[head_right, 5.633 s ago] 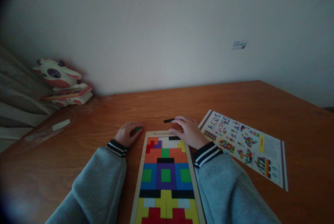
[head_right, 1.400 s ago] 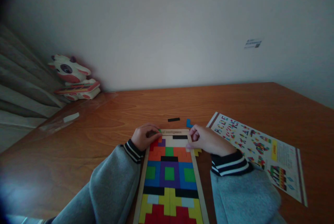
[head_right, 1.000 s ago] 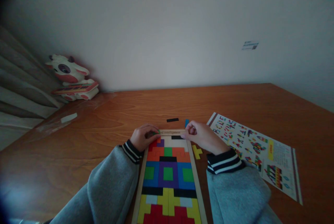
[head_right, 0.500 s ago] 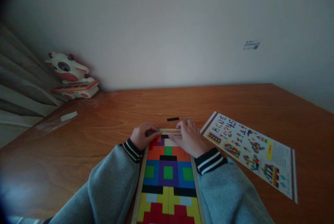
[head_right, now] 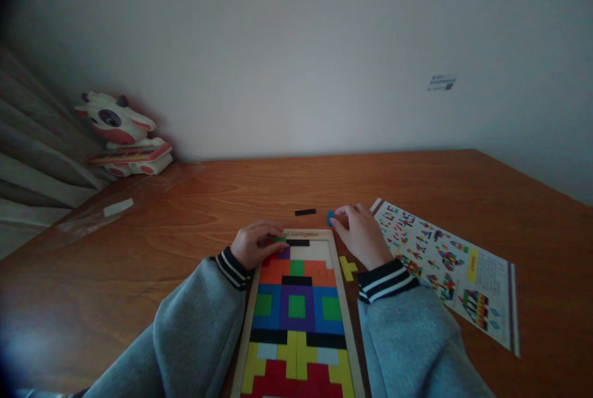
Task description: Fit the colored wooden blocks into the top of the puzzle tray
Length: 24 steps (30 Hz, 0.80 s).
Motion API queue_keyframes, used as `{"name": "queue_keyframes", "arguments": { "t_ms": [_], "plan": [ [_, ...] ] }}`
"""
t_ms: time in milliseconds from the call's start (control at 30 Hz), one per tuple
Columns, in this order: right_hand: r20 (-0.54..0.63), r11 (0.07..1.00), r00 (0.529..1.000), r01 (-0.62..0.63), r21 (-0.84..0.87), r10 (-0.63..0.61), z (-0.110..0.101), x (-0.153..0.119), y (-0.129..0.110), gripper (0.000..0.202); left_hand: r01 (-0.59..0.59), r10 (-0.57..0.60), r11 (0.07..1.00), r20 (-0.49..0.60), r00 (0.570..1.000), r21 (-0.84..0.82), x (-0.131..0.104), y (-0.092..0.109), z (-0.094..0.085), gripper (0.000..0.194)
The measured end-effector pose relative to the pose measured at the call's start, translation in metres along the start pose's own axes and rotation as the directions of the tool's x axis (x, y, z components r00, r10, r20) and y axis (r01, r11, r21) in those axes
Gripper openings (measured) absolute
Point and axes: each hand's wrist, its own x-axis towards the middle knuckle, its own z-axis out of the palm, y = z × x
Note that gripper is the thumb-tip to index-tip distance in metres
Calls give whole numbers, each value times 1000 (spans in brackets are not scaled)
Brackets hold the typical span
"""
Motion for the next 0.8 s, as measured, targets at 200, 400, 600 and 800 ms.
{"name": "queue_keyframes", "arguments": {
  "t_ms": [200, 400, 600, 800],
  "plan": [
    [54, 1000, 999, 0, 26, -1, 0, -2, 0, 30, -47, 48, 999, 48, 998, -18, -1, -2, 1, 17],
    [32, 941, 996, 62, 332, -77, -3, -2, -32, 26, -211, 211, 977, 15, 977, -20, 0, 9, -1, 22],
    [373, 565, 911, -216, 797, -177, 6, -14, -74, 30, -346, 349, 937, -76, 934, 49, 2, 19, -4, 17],
    [442, 606, 894, -315, 731, -69, 14, -16, -63, 21, -319, 327, 937, -32, 944, 145, 4, 20, -4, 16]
  ]
}}
